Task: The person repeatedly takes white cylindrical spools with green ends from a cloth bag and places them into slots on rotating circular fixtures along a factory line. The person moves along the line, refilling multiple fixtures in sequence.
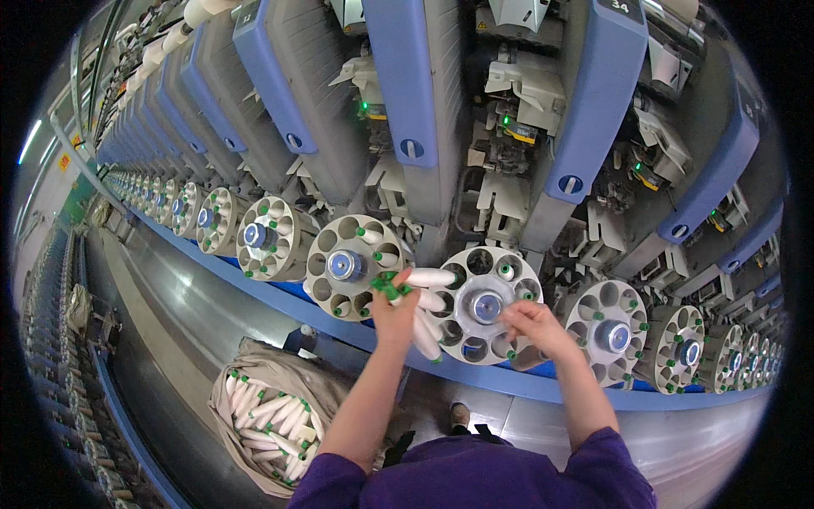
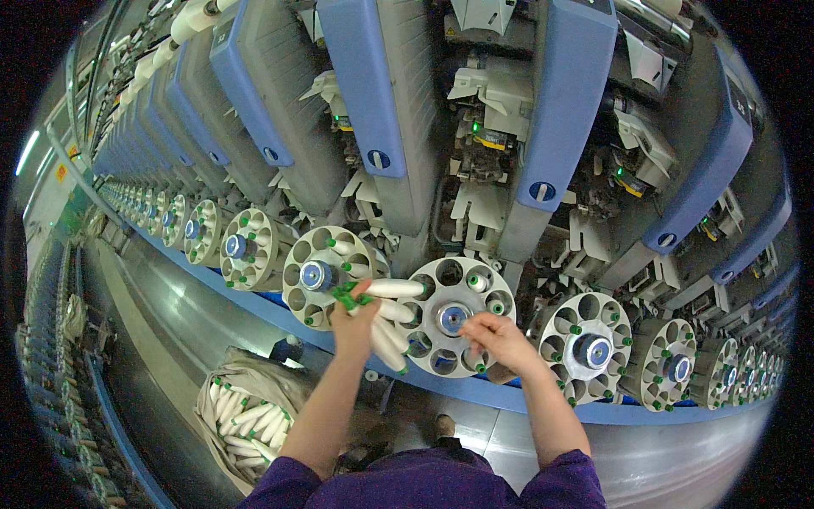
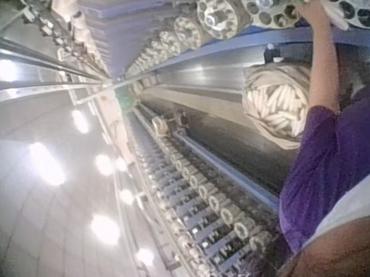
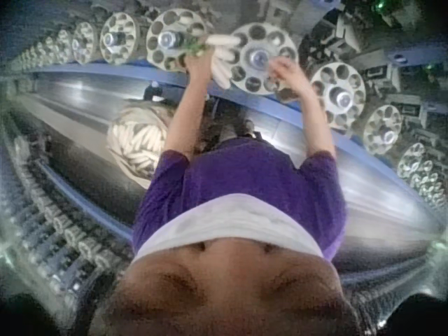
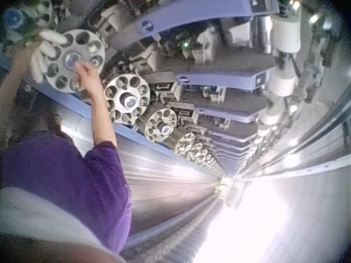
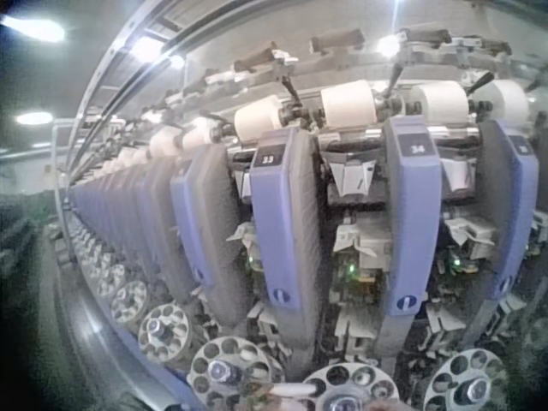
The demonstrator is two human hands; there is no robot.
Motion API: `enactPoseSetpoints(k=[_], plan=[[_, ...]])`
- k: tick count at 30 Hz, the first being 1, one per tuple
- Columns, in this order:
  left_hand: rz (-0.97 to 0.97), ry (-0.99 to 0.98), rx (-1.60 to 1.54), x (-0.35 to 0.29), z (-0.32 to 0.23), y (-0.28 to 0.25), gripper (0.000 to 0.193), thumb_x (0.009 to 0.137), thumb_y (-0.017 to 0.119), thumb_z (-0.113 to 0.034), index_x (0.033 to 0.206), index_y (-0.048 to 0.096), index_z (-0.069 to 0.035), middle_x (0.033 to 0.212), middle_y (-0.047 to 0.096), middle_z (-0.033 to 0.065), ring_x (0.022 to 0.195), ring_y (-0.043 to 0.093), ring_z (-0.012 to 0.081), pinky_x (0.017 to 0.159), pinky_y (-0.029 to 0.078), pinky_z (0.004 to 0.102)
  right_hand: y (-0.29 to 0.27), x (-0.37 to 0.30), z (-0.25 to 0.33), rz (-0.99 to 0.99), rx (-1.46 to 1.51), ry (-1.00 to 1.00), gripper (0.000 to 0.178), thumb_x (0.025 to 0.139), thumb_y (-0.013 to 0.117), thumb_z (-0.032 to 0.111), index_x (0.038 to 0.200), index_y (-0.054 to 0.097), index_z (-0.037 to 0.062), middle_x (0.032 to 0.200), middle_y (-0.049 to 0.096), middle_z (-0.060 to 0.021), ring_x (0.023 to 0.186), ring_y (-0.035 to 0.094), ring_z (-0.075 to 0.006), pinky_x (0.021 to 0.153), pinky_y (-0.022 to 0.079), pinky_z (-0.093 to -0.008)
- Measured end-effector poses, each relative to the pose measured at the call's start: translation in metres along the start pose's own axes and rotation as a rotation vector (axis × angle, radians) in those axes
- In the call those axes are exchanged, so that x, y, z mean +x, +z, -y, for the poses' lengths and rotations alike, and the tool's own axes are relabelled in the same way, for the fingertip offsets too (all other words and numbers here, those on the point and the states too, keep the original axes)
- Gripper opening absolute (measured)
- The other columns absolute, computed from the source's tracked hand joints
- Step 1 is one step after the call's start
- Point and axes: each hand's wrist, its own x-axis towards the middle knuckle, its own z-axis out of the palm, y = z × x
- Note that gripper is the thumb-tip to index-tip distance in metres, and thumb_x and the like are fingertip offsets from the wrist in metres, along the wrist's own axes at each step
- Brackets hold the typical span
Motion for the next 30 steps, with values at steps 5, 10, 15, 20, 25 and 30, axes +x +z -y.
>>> enactPoseSetpoints(k=[5, 10, 15, 20, 25, 30], plan=[[-0.155, 0.088, 0.236, -0.029, 0.038, 0.051, 0.048, 0.082, 0.063, -0.017, 0.127, 0.049, -0.008, 0.131, 0.033, 0.0154, 0.110, 0.044, 0.0256, 0.094, 0.036, 0.0335, 0.030, -0.012, 0.023, 0.192, 0.031, -0.061, 0.021, 0.091, 0.054, 0.019, 0.085, 0.062, -0.0003, 0.069, 0.057, -0.0007, 0.060, 0.053, -0.0075, 0.060, 0.046, -0.0237], [0.080, 0.474, 0.387, -0.070, 0.035, 0.070, 0.030, 0.090, 0.051, -0.017, 0.118, 0.053, -0.006, 0.124, 0.038, 0.0161, 0.115, 0.039, 0.0272, 0.098, 0.031, 0.0367, 0.023, -0.023, 0.057, 0.469, -0.100, -0.140, 0.018, 0.092, 0.052, 0.017, 0.085, 0.062, 0.0033, 0.080, 0.065, -0.0062, 0.063, 0.055, -0.0071, 0.056, 0.045, -0.0212], [0.519, -0.162, -0.252, -0.090, -0.009, 0.076, 0.034, 0.098, 0.032, -0.027, 0.084, 0.052, -0.003, 0.078, 0.055, 0.0079, 0.078, 0.054, 0.0185, 0.076, 0.043, 0.0296, 0.030, -0.001, 0.074, 0.069, 0.288, -0.372, 0.020, 0.092, 0.051, 0.020, 0.087, 0.061, 0.0038, 0.072, 0.061, -0.0023, 0.060, 0.052, -0.0062, 0.053, 0.043, -0.0204], [0.512, -0.220, -0.505, -0.065, -0.059, 0.043, 0.036, 0.098, 0.032, -0.029, 0.072, 0.042, -0.006, 0.058, 0.041, 0.0014, 0.061, 0.049, 0.0145, 0.066, 0.043, 0.0282, 0.044, 0.016, 0.052, 0.421, -0.263, 0.008, 0.019, 0.090, 0.055, 0.020, 0.096, 0.061, 0.0035, 0.077, 0.060, -0.0008, 0.062, 0.051, -0.0092, 0.057, 0.043, -0.0229], [0.388, -0.203, -0.199, -0.049, -0.013, -0.022, 0.027, 0.093, 0.049, -0.024, 0.114, 0.046, -0.007, 0.094, 0.052, 0.0069, 0.088, 0.056, 0.0155, 0.073, 0.046, 0.0297, 0.008, 0.045, -0.008, -0.091, -0.428, -0.247, 0.017, 0.083, 0.062, 0.014, 0.094, 0.060, 0.0014, 0.089, 0.064, -0.0062, 0.075, 0.060, -0.0144, 0.066, 0.046, -0.0254], [-0.049, -0.312, 0.440, -0.077, 0.117, -0.146, 0.049, 0.080, 0.063, -0.026, 0.122, 0.048, -0.007, 0.109, 0.057, 0.0155, 0.100, 0.056, 0.0273, 0.087, 0.044, 0.0350, -0.022, 0.054, -0.018, -0.115, -0.508, 0.012, 0.020, 0.081, 0.061, 0.009, 0.101, 0.058, 0.0021, 0.103, 0.063, -0.0095, 0.088, 0.061, -0.0179, 0.067, 0.046, -0.0258]])
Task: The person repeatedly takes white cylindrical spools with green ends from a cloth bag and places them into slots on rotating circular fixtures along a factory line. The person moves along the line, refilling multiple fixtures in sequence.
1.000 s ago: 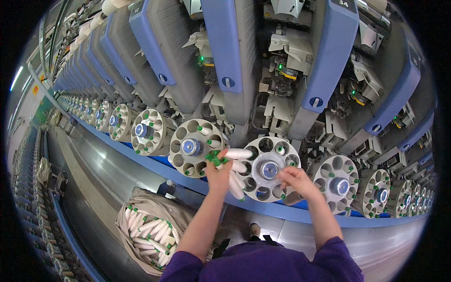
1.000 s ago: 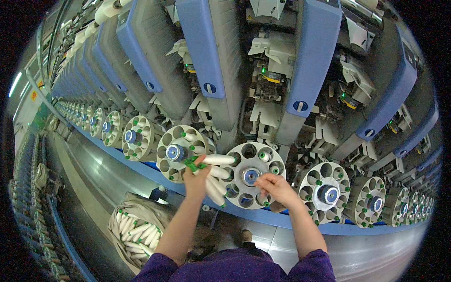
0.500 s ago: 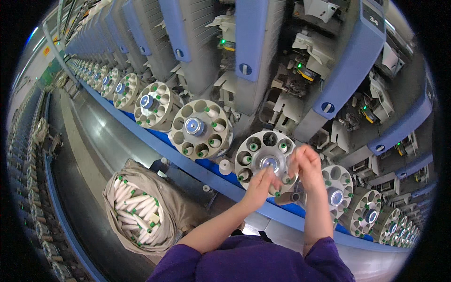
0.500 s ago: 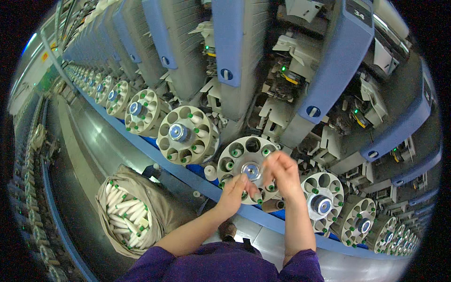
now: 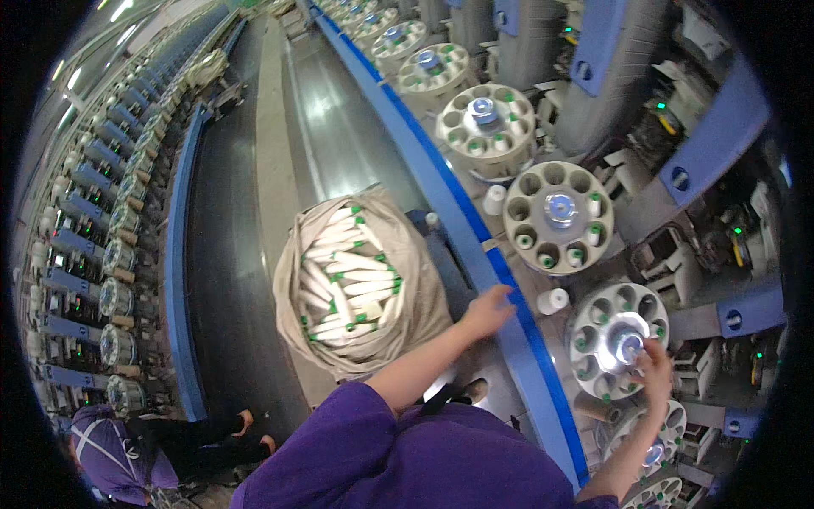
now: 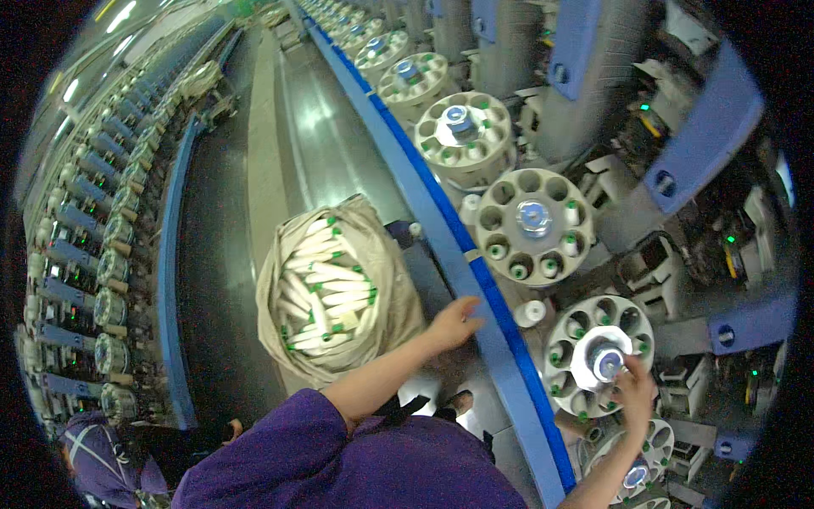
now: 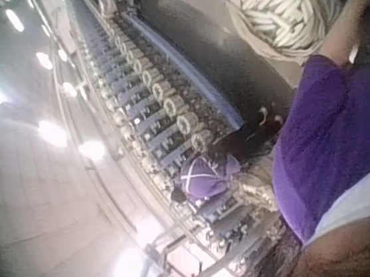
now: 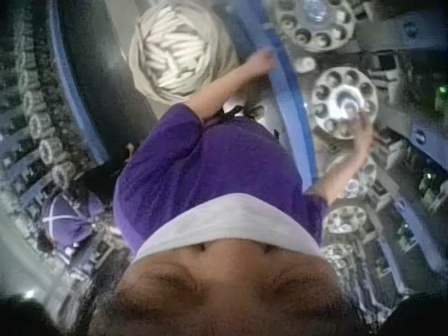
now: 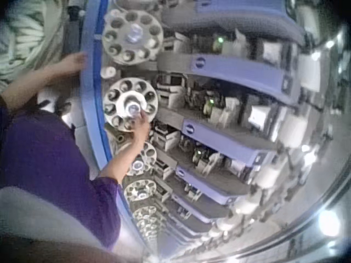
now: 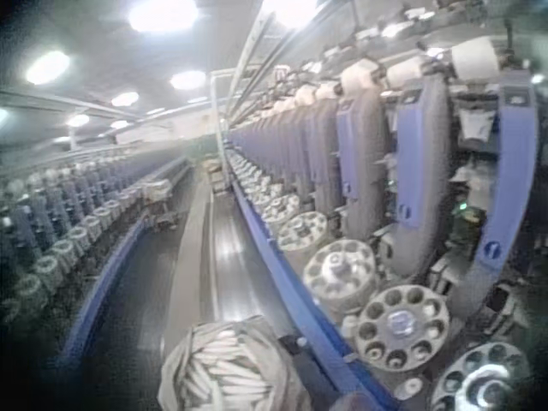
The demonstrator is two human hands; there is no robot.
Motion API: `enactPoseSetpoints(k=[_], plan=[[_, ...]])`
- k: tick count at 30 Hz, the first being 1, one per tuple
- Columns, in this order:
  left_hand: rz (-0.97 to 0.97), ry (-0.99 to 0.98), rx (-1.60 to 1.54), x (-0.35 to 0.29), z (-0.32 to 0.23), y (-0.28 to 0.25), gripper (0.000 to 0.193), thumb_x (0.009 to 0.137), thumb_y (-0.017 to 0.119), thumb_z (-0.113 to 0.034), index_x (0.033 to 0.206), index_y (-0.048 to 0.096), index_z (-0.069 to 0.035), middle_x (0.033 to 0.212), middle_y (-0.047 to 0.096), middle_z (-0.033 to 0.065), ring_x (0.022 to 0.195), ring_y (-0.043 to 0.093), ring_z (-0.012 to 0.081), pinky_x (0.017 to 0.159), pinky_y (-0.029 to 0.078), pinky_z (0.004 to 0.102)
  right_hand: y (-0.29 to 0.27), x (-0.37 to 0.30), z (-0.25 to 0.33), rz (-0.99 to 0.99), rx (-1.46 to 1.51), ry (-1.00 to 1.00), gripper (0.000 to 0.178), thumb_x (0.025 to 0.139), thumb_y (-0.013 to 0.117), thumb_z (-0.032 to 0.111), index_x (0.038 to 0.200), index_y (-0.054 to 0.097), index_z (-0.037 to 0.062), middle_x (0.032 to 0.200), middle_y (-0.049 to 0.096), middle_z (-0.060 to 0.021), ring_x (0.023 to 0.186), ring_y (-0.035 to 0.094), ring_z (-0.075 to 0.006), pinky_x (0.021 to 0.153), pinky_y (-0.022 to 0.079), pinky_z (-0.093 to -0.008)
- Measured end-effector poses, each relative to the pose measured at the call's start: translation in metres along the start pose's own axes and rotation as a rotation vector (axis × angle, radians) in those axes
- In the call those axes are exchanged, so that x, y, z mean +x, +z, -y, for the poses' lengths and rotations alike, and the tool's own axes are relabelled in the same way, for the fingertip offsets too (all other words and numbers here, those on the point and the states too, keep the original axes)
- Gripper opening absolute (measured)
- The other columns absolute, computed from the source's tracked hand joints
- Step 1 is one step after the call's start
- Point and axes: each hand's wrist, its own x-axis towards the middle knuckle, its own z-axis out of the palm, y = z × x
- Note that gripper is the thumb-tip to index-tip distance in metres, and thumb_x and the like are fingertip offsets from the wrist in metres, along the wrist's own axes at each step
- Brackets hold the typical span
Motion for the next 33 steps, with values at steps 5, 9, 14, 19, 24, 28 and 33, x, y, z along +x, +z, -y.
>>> enactPoseSetpoints(k=[5, 9, 14, 19, 24, 28, 33], plan=[[-0.741, -0.593, 0.059, -0.029, 0.164, -0.164, 0.041, 0.070, 0.067, -0.025, 0.102, 0.060, 0.001, 0.100, 0.061, 0.0217, 0.092, 0.059, 0.0345, 0.083, 0.046, 0.0400, 0.023, 0.002, 0.065, -0.508, -0.422, -0.126, 0.027, 0.085, 0.061, 0.013, 0.110, 0.056, 0.0043, 0.095, 0.062, -0.0057, 0.087, 0.058, -0.0134, 0.064, 0.046, -0.0220], [-0.716, -0.846, 0.374, -0.060, 0.239, -0.231, 0.054, 0.067, 0.068, -0.022, 0.112, 0.049, 0.002, 0.106, 0.056, 0.0248, 0.097, 0.057, 0.0372, 0.085, 0.045, 0.0424, 0.185, -0.005, 0.088, 0.218, 0.226, -0.040, 0.020, 0.088, 0.057, 0.015, 0.107, 0.060, 0.0066, 0.088, 0.064, -0.0038, 0.063, 0.060, -0.0110, 0.056, 0.050, -0.0252], [-0.600, -0.760, 0.155, -0.053, 0.260, -0.247, 0.060, 0.062, 0.068, -0.018, 0.114, 0.047, 0.004, 0.105, 0.057, 0.0261, 0.097, 0.057, 0.0376, 0.084, 0.046, 0.0405, 0.375, -0.046, 0.093, 0.670, -0.103, -0.122, 0.023, 0.085, 0.059, 0.018, 0.099, 0.063, 0.0004, 0.089, 0.066, -0.0112, 0.072, 0.064, -0.0181, 0.065, 0.051, -0.0297], [-0.273, -0.624, 0.156, -0.040, 0.224, -0.248, 0.033, 0.065, 0.060, -0.022, 0.091, 0.062, -0.002, 0.099, 0.062, 0.0185, 0.090, 0.058, 0.0391, 0.079, 0.047, 0.0417, 0.488, -0.064, 0.083, 0.935, -0.281, -0.136, 0.031, 0.084, 0.057, 0.021, 0.107, 0.058, 0.0003, 0.100, 0.063, -0.0173, 0.093, 0.060, -0.0311, 0.081, 0.048, -0.0377], [-0.006, 0.018, 0.765, 0.001, 0.210, -0.210, 0.020, 0.070, 0.058, -0.016, 0.086, 0.063, -0.005, 0.089, 0.060, 0.0144, 0.085, 0.058, 0.0310, 0.073, 0.049, 0.0422, 0.533, -0.056, 0.060, 0.777, -0.538, -0.165, 0.049, 0.079, 0.060, 0.024, 0.120, 0.046, 0.0020, 0.115, 0.053, -0.0221, 0.102, 0.053, -0.0404, 0.085, 0.044, -0.0437], [0.122, -0.009, 0.974, 0.004, 0.216, -0.202, 0.018, 0.073, 0.053, -0.016, 0.086, 0.064, -0.009, 0.094, 0.059, 0.0126, 0.092, 0.056, 0.0284, 0.074, 0.047, 0.0460, 0.540, -0.055, 0.065, 0.719, -0.713, 0.203, 0.057, 0.075, 0.063, 0.037, 0.117, 0.046, 0.0032, 0.111, 0.057, -0.0181, 0.100, 0.056, -0.0343, 0.083, 0.045, -0.0422], [0.150, 0.025, 1.046, -0.003, 0.215, -0.215, 0.018, 0.075, 0.052, -0.018, 0.082, 0.068, -0.012, 0.099, 0.058, 0.0078, 0.099, 0.052, 0.0250, 0.078, 0.042, 0.0468, 0.557, -0.050, 0.068, 0.693, -0.724, 0.110, 0.074, 0.068, 0.066, 0.045, 0.119, 0.040, -0.0015, 0.111, 0.055, -0.0255, 0.100, 0.057, -0.0365, 0.085, 0.045, -0.0450]])
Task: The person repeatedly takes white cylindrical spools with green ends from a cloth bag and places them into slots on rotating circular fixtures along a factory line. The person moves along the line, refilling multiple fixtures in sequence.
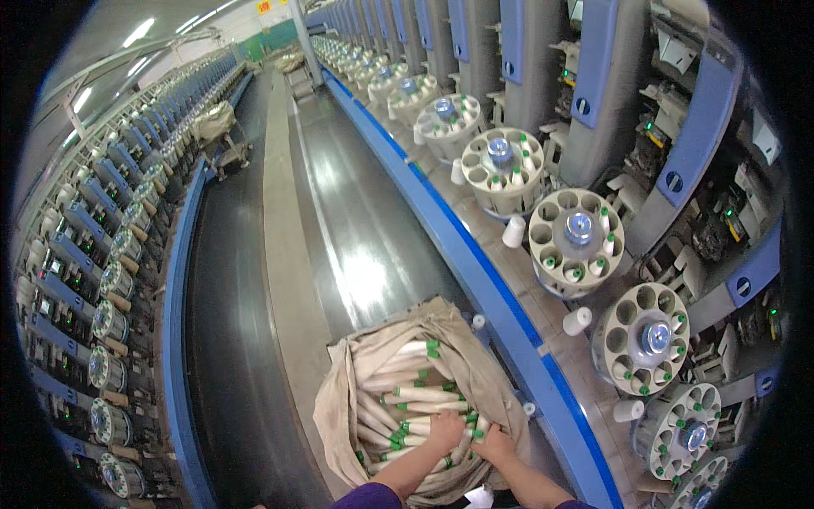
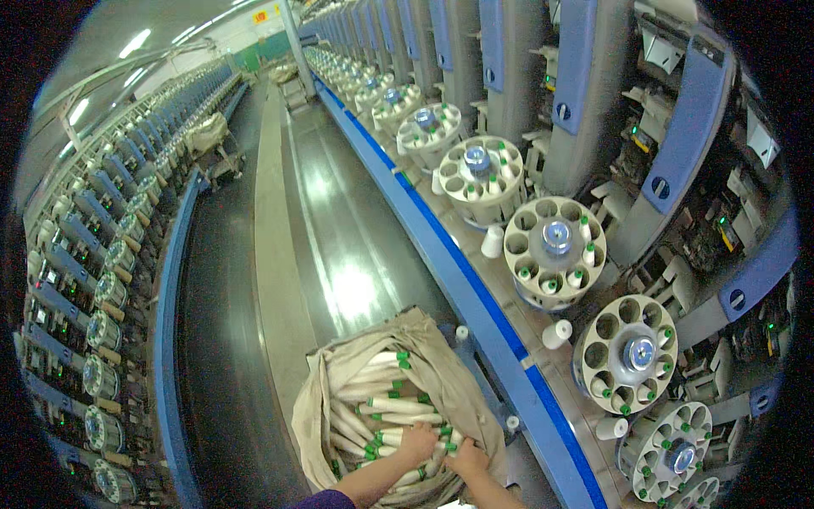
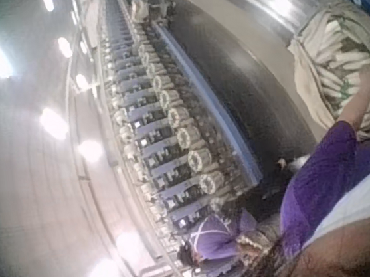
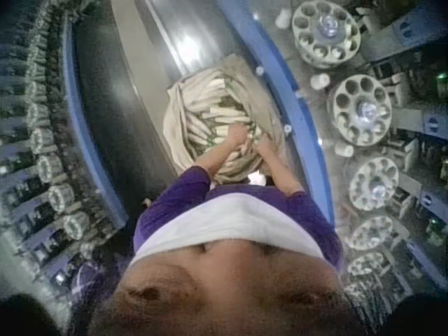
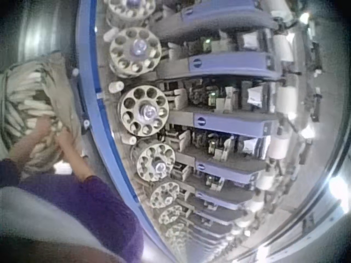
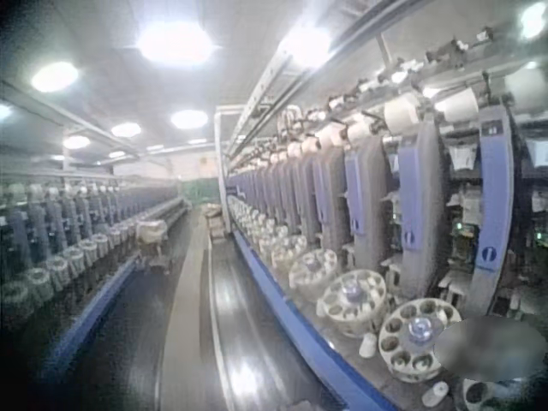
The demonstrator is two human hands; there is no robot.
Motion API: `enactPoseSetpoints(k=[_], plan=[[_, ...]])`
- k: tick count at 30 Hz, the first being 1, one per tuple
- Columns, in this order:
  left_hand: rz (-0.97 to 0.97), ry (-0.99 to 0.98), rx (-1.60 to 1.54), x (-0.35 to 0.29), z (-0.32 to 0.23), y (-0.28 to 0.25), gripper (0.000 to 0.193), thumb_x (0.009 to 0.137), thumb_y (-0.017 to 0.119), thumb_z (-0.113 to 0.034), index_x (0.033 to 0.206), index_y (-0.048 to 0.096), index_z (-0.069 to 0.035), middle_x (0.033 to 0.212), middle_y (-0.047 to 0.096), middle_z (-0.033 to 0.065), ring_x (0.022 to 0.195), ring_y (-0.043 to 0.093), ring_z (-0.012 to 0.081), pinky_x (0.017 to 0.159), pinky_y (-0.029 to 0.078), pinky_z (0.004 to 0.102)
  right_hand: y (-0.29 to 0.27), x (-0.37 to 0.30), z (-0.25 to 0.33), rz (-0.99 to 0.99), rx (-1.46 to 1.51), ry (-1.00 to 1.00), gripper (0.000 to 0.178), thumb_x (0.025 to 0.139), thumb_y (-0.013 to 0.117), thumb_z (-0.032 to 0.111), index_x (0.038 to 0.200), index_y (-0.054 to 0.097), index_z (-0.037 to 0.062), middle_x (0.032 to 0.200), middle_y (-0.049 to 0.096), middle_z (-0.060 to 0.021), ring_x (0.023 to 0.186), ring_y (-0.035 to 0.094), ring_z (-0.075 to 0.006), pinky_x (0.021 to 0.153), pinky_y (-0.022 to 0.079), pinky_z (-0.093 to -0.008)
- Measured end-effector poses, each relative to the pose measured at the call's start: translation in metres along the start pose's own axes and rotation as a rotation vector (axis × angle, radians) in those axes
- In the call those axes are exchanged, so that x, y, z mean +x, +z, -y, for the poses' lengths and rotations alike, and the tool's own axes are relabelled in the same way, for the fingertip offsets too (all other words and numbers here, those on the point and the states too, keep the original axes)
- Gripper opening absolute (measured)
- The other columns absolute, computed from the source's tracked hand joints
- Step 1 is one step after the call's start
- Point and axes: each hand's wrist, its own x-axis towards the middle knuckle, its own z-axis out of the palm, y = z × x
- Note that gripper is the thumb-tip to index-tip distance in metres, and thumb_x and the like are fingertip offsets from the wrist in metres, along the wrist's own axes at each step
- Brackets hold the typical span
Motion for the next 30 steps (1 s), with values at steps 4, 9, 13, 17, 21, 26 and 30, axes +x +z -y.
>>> enactPoseSetpoints(k=[4, 9, 13, 17, 21, 26, 30], plan=[[0.138, 0.133, 0.095, 0.001, 0.017, -0.020, 0.022, 0.073, 0.056, -0.021, 0.089, 0.068, -0.012, 0.100, 0.056, 0.0073, 0.107, 0.046, 0.0245, 0.081, 0.040, 0.0490, 0.010, 0.016, -0.018, 0.127, 0.192, 0.034, 0.066, 0.070, 0.063, 0.046, 0.113, 0.049, -0.0026, 0.105, 0.060, -0.0220, 0.094, 0.060, -0.0341, 0.082, 0.047, -0.0407], [-0.010, 0.147, -0.009, -0.014, 0.067, -0.077, 0.044, 0.064, 0.066, -0.028, 0.105, 0.061, -0.011, 0.109, 0.051, 0.0115, 0.108, 0.047, 0.0279, 0.084, 0.040, 0.0491, 0.018, 0.022, -0.007, 0.189, 0.244, 0.029, 0.066, 0.072, 0.061, 0.049, 0.108, 0.055, -0.0053, 0.103, 0.060, -0.0235, 0.095, 0.059, -0.0324, 0.084, 0.046, -0.0351], [-0.278, -0.045, -0.283, -0.027, 0.107, -0.141, 0.043, 0.065, 0.068, -0.029, 0.103, 0.059, -0.009, 0.109, 0.049, 0.0165, 0.100, 0.051, 0.0341, 0.085, 0.044, 0.0424, 0.016, 0.038, 0.058, -0.175, 0.152, -0.013, 0.082, 0.069, 0.064, 0.049, 0.120, 0.042, -0.0101, 0.110, 0.057, -0.0248, 0.105, 0.055, -0.0333, 0.090, 0.043, -0.0371], [-0.616, -0.139, -0.648, -0.060, 0.140, -0.186, 0.032, 0.070, 0.069, -0.022, 0.095, 0.060, -0.004, 0.108, 0.050, 0.0160, 0.096, 0.054, 0.0330, 0.083, 0.045, 0.0375, 0.006, 0.069, 0.100, -0.092, 0.147, 0.085, 0.097, 0.065, 0.067, 0.045, 0.130, 0.022, -0.0116, 0.115, 0.052, -0.0279, 0.110, 0.052, -0.0365, 0.095, 0.040, -0.0412], [-0.653, -0.279, -1.608, -0.101, 0.167, -0.194, 0.023, 0.080, 0.062, -0.013, 0.100, 0.055, -0.004, 0.107, 0.056, 0.0102, 0.096, 0.055, 0.0229, 0.085, 0.043, 0.0353, -0.001, 0.087, 0.109, -0.072, 0.303, 0.081, 0.094, 0.063, 0.070, 0.037, 0.129, 0.021, -0.0103, 0.116, 0.050, -0.0297, 0.107, 0.053, -0.0382, 0.093, 0.042, -0.0431], [-0.527, -0.268, -2.308, -0.129, 0.173, -0.169, 0.026, 0.086, 0.055, -0.019, 0.107, 0.054, -0.004, 0.117, 0.055, 0.0102, 0.107, 0.052, 0.0262, 0.094, 0.040, 0.0403, -0.006, 0.079, 0.119, -0.140, 0.163, -0.057, 0.083, 0.064, 0.071, 0.028, 0.122, 0.025, -0.0097, 0.111, 0.051, -0.0310, 0.100, 0.056, -0.0389, 0.081, 0.049, -0.0419], [-0.436, -0.355, -2.415, -0.138, 0.166, -0.143, 0.027, 0.087, 0.053, -0.022, 0.108, 0.055, -0.005, 0.116, 0.056, 0.0111, 0.109, 0.051, 0.0270, 0.096, 0.038, 0.0421, -0.014, 0.061, 0.129, 0.045, 0.008, -0.227, 0.089, 0.064, 0.069, 0.032, 0.127, 0.020, -0.0075, 0.109, 0.052, -0.0285, 0.104, 0.054, -0.0360, 0.089, 0.044, -0.0401]])
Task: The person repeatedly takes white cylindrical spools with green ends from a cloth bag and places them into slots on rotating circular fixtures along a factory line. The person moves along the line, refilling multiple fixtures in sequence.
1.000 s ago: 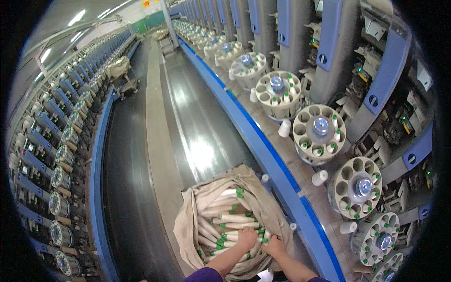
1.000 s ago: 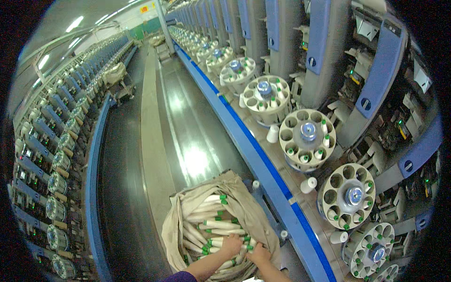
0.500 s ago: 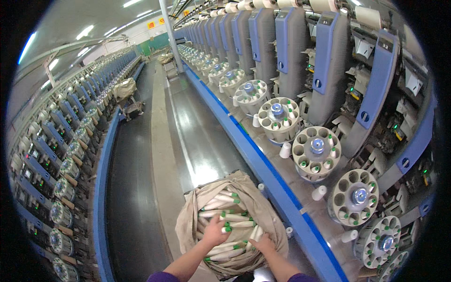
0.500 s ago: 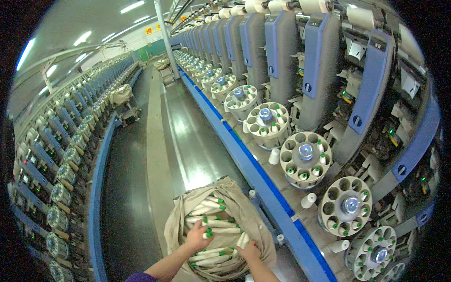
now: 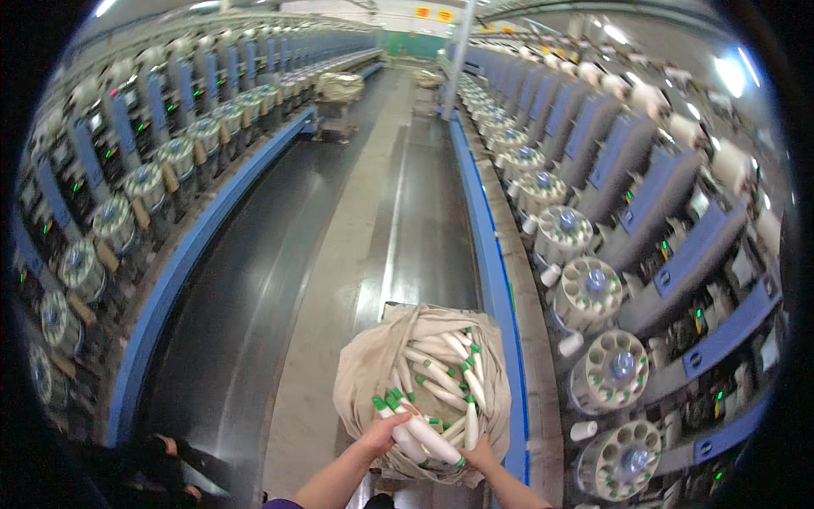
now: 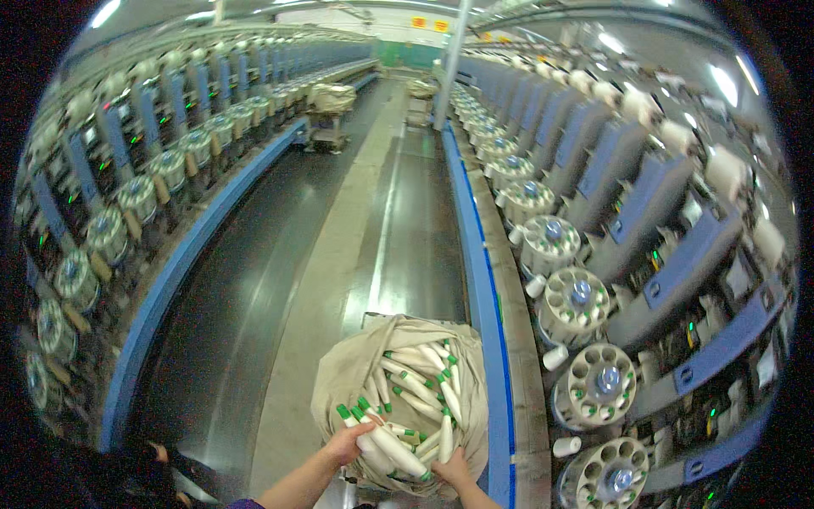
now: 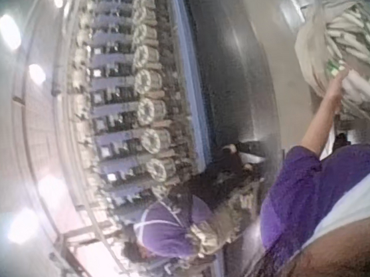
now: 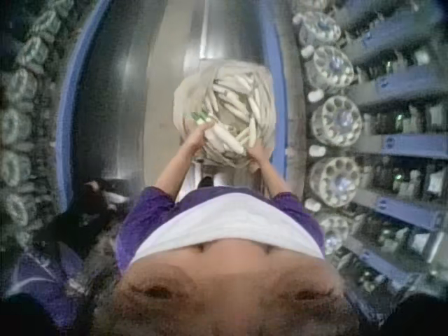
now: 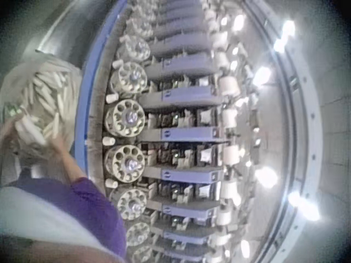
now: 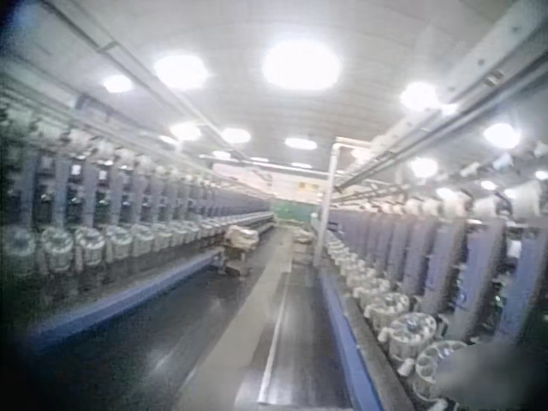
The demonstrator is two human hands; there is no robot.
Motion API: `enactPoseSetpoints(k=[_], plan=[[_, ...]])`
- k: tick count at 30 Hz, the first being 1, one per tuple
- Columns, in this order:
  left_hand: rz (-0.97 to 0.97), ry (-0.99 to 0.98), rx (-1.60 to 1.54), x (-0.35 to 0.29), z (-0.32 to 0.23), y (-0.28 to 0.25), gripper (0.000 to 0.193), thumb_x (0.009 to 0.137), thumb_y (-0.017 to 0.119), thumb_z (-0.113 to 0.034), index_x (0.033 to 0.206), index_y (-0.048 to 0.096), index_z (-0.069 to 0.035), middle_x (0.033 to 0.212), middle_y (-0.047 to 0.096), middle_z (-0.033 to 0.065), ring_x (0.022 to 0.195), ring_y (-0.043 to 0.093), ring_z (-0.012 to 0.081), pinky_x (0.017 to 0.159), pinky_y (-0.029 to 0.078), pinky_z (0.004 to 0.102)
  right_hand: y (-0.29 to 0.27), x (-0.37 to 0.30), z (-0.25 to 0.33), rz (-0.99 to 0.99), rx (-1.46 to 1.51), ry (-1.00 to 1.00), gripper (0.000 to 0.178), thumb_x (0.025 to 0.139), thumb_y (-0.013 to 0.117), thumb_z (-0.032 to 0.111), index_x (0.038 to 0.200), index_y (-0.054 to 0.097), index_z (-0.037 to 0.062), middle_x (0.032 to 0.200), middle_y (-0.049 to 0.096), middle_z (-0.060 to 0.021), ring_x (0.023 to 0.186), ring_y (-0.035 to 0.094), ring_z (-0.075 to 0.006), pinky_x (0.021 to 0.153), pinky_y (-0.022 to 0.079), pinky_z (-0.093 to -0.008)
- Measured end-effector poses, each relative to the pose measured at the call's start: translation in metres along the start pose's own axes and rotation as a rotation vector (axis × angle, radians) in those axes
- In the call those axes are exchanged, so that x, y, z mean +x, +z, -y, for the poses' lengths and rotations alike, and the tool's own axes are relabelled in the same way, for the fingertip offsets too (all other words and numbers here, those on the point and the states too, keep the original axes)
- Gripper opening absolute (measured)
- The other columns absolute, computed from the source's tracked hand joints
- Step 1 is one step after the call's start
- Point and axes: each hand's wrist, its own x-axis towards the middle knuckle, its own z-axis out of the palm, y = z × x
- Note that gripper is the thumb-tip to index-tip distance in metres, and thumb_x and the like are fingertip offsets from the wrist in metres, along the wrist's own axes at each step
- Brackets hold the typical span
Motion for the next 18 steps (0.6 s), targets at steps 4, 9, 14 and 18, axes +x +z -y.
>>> enactPoseSetpoints(k=[4, 9, 14, 18], plan=[[0.045, 0.002, -0.100, -0.005, 0.007, -0.014, 0.026, 0.085, 0.055, -0.022, 0.104, 0.055, -0.005, 0.110, 0.058, 0.0113, 0.102, 0.055, 0.0275, 0.091, 0.043, 0.0417, -0.013, -0.020, 0.008, -0.159, -0.096, -0.353, 0.088, 0.061, 0.073, 0.030, 0.128, 0.028, -0.0023, 0.102, 0.056, -0.0229, 0.091, 0.059, -0.0364, 0.076, 0.049, -0.0413], [-0.004, -0.063, -0.210, -0.001, 0.013, 0.004, 0.025, 0.085, 0.055, -0.021, 0.103, 0.056, -0.004, 0.095, 0.059, 0.0097, 0.091, 0.057, 0.0243, 0.085, 0.046, 0.0406, -0.050, -0.051, 0.022, -0.201, -0.227, -0.328, 0.054, 0.070, 0.066, 0.019, 0.118, 0.044, 0.0036, 0.086, 0.061, -0.0107, 0.076, 0.061, -0.0231, 0.068, 0.049, -0.0367], [0.334, -0.089, -0.201, 0.006, 0.006, 0.062, 0.035, 0.085, 0.054, -0.021, 0.114, 0.053, -0.002, 0.108, 0.057, 0.0130, 0.097, 0.057, 0.0243, 0.089, 0.045, 0.0403, -0.090, -0.091, 0.052, 0.218, 0.215, -0.241, 0.040, 0.080, 0.060, 0.016, 0.117, 0.047, 0.0071, 0.078, 0.059, -0.0044, 0.054, 0.053, -0.0106, 0.044, 0.042, -0.0245], [0.488, -0.086, -0.015, 0.015, -0.013, 0.121, 0.038, 0.085, 0.053, -0.023, 0.118, 0.051, -0.005, 0.110, 0.058, 0.0127, 0.098, 0.057, 0.0251, 0.088, 0.046, 0.0395, -0.125, -0.135, 0.064, 0.418, 0.656, -0.116, 0.046, 0.082, 0.061, 0.016, 0.124, 0.045, 0.0103, 0.072, 0.056, -0.0015, 0.049, 0.048, -0.0086, 0.041, 0.037, -0.0235]])
